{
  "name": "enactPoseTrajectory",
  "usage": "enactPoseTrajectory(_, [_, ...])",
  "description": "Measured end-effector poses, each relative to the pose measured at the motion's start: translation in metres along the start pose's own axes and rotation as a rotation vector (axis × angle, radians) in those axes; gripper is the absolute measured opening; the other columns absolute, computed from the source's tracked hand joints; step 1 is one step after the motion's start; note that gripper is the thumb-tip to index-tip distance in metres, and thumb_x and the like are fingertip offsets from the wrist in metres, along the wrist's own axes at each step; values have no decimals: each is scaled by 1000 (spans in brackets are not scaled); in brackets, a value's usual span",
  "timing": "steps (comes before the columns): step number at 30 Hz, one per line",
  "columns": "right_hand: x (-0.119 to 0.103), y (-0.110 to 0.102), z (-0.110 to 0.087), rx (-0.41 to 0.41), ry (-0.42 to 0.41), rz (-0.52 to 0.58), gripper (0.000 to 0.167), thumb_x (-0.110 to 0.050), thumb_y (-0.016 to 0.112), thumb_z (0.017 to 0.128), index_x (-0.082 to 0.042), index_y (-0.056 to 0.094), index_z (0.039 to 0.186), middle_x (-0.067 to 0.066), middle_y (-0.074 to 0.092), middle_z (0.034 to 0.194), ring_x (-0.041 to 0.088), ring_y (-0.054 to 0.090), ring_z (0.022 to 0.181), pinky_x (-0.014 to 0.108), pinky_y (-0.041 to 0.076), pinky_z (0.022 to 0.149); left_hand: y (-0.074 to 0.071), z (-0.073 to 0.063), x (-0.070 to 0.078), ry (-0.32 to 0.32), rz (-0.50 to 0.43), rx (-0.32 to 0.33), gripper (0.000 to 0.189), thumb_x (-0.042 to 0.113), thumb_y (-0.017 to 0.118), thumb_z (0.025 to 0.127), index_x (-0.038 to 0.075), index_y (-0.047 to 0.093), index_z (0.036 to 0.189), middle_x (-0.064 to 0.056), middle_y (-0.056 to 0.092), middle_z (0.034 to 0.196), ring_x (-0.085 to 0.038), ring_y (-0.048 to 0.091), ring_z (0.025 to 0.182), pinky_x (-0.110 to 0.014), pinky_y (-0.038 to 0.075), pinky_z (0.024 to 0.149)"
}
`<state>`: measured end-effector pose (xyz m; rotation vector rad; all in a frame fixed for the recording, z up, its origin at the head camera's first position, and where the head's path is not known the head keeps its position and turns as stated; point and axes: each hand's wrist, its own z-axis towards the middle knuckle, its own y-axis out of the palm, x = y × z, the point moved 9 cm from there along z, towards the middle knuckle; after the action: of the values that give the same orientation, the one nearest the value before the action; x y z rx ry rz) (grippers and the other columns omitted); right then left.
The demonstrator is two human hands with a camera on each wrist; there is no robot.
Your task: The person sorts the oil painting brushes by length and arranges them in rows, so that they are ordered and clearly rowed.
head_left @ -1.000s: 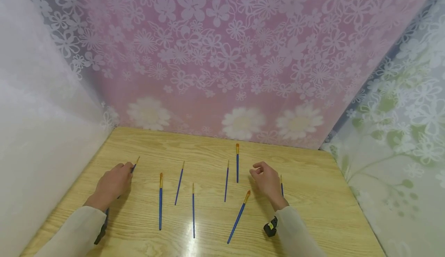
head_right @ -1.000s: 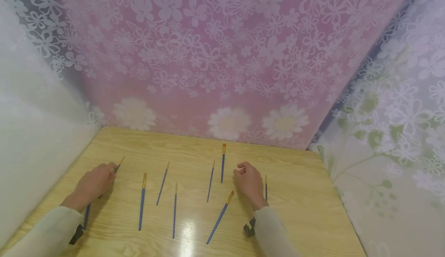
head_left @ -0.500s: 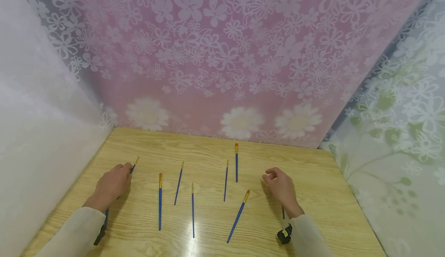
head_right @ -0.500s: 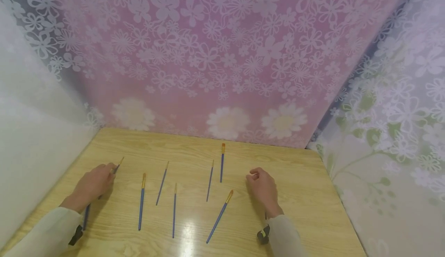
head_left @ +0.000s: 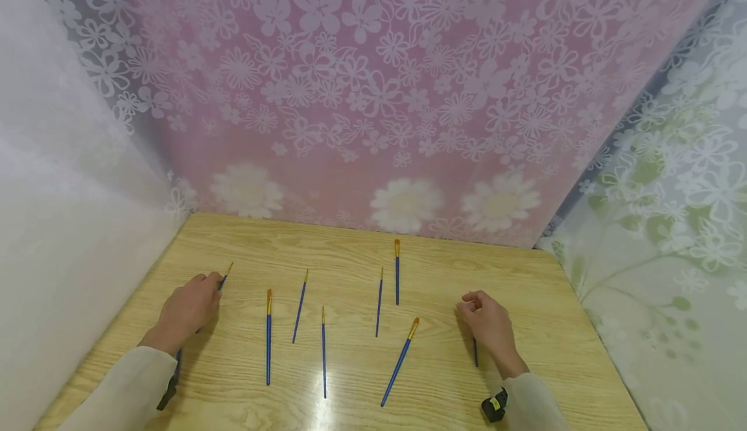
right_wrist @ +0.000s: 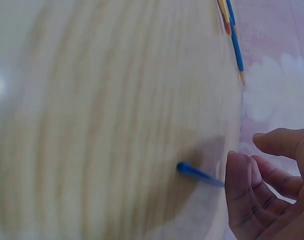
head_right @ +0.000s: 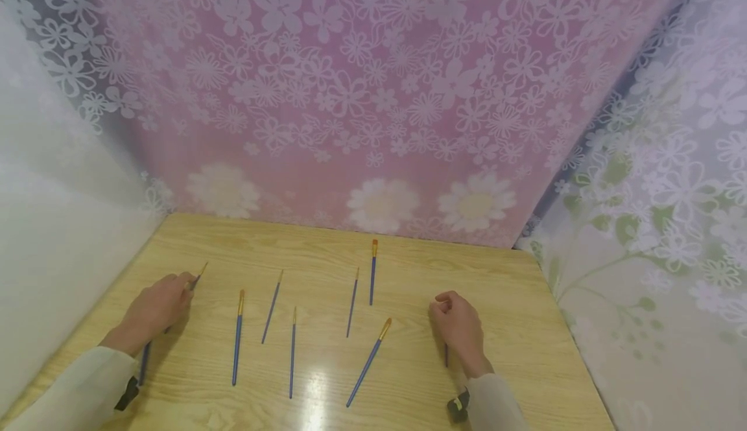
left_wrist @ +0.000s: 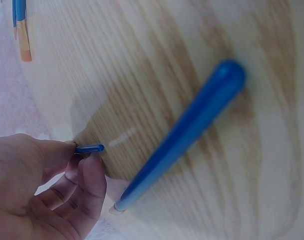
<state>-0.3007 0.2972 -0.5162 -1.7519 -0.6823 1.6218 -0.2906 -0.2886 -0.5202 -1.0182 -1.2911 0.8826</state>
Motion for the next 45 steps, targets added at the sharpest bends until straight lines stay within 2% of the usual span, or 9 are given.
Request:
enactPoseTrajectory(6, [11,-3,-5,6,38,5,34,-22,71,105,2,70,129,15,74,109,13,66,70,27,56,56,0,-1,-1,2,2,6,35,6,64,108,-11,56,138,-24,67,104,-21,60,65,-38,52,54])
enactPoseTrajectory(9, [16,-5,-5,9,38,-28,34,-23,73,104,2,70,128,14,75,108,13,65,69,28,53,57,-2,-2,0,7,4,15,35,6,65,107,-10,56,137,-23,67,104,-21,60,65,-38,52,54])
enactPoseTrajectory(16, [24,-4,-5,5,2,-101,38,-25,74,102,2,69,129,9,76,102,13,64,77,28,48,61,-2,-1,0,8,5,25,33,5,65,107,-10,57,135,-23,68,103,-23,61,66,-40,52,54])
enactPoseTrajectory(25, [30,0,-3,-6,-1,-133,37,-21,74,102,2,70,130,8,74,100,15,57,71,28,44,58,-1,-1,0,1,-5,6,33,5,63,108,-10,56,136,-21,67,102,-21,59,66,-38,51,54])
enactPoseTrajectory(38, [26,-1,-8,-21,-30,-197,29,-16,68,102,-4,75,127,6,74,105,17,55,69,33,44,56,1,-1,-2,3,-4,9,35,6,63,108,-10,56,138,-20,67,102,-20,59,66,-37,51,54])
enactPoseTrajectory(45, [17,-1,-8,-52,-110,-233,25,-12,68,103,-2,75,126,11,72,108,19,62,82,34,48,67,-2,-1,-1,3,7,4,35,6,63,108,-10,55,138,-24,67,107,-23,62,68,-39,52,55])
